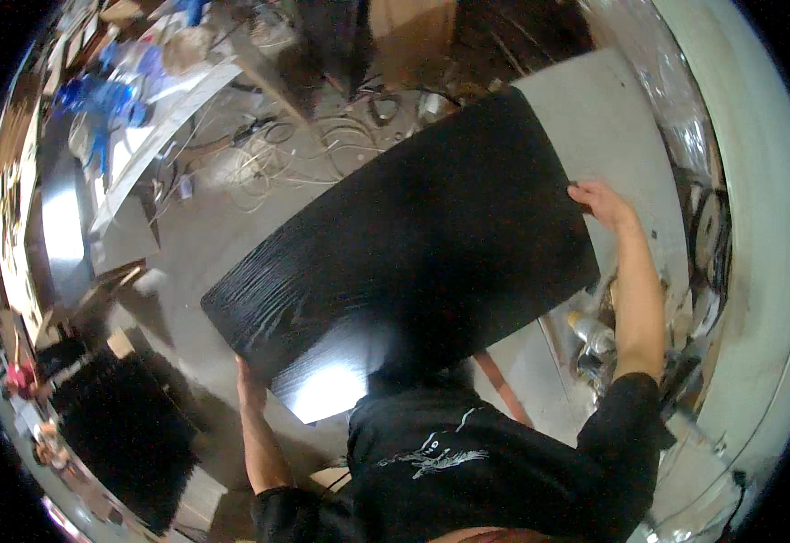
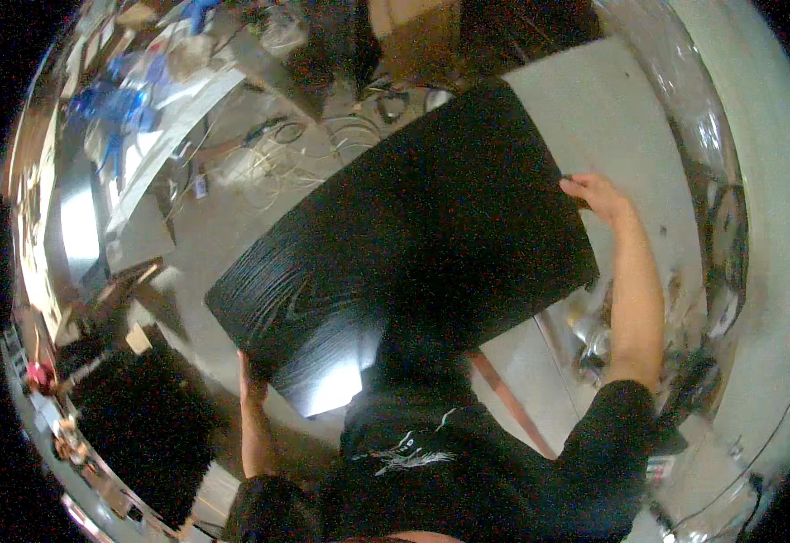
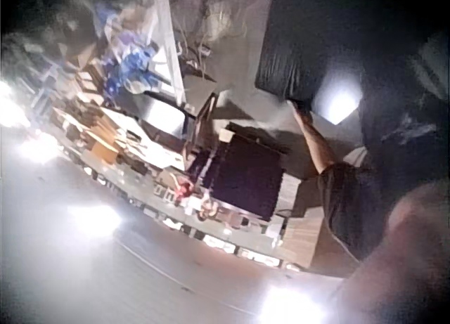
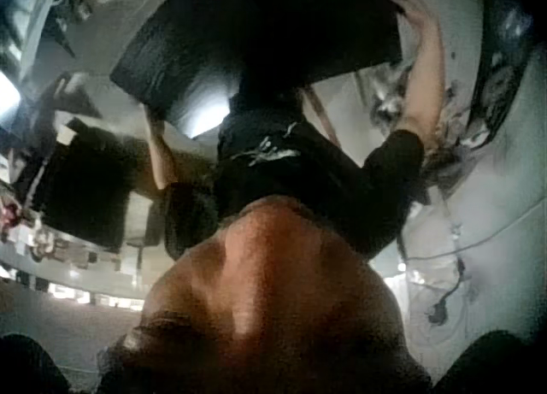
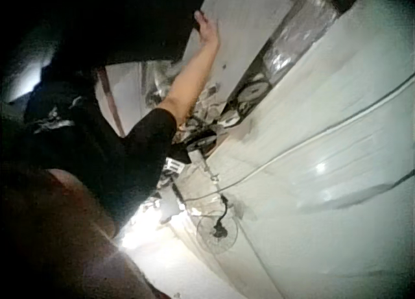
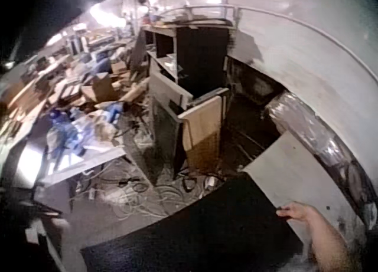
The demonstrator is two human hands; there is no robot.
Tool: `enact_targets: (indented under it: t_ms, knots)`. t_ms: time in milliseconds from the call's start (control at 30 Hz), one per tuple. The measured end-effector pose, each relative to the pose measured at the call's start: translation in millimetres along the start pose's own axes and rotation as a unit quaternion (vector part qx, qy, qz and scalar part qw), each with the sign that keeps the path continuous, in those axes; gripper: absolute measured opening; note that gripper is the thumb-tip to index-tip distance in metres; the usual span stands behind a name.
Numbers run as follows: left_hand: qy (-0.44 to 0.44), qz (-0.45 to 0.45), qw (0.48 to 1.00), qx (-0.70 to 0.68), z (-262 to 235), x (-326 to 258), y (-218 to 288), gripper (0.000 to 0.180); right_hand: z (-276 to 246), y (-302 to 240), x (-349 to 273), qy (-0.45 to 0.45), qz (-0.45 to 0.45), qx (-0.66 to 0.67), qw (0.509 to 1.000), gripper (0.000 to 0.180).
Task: The person moves large black furniture panels between work surfaces and manually aligns them for assembly.
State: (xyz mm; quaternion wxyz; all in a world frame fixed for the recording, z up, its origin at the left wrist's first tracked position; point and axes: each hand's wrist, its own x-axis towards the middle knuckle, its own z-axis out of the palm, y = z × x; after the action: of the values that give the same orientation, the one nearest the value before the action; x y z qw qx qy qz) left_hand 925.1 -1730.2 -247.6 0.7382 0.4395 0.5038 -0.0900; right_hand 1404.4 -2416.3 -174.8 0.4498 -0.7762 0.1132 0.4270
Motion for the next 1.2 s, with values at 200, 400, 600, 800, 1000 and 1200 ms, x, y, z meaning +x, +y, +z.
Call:
enact_targets:
  t_ms: [200,400,600,800,1000,1200]
  knots:
    - [-0.020,-0.004,0.995,-0.093,-14,9,-17,0.079,33,-5,-12,0.116,0.026,0.010,0.993,0.058]
    - [0.011,-0.018,0.986,-0.166,4,15,-6,0.078,64,41,-48,0.425,-0.103,-0.214,0.873,0.054]
    - [0.007,0.021,0.989,-0.147,-13,41,-25,0.080,219,84,-110,0.516,-0.109,0.234,0.817,0.056]
    - [0.019,0.038,0.997,-0.060,14,51,24,0.067,259,88,-106,0.227,-0.010,0.586,0.778,0.068]
    - [0.110,0.116,0.987,0.009,31,30,22,0.058,250,119,-118,0.213,-0.093,0.563,0.793,0.073]
    - [0.139,0.225,0.964,-0.004,-13,-77,72,0.083,311,-4,-136,0.238,-0.295,0.482,0.790,0.076]
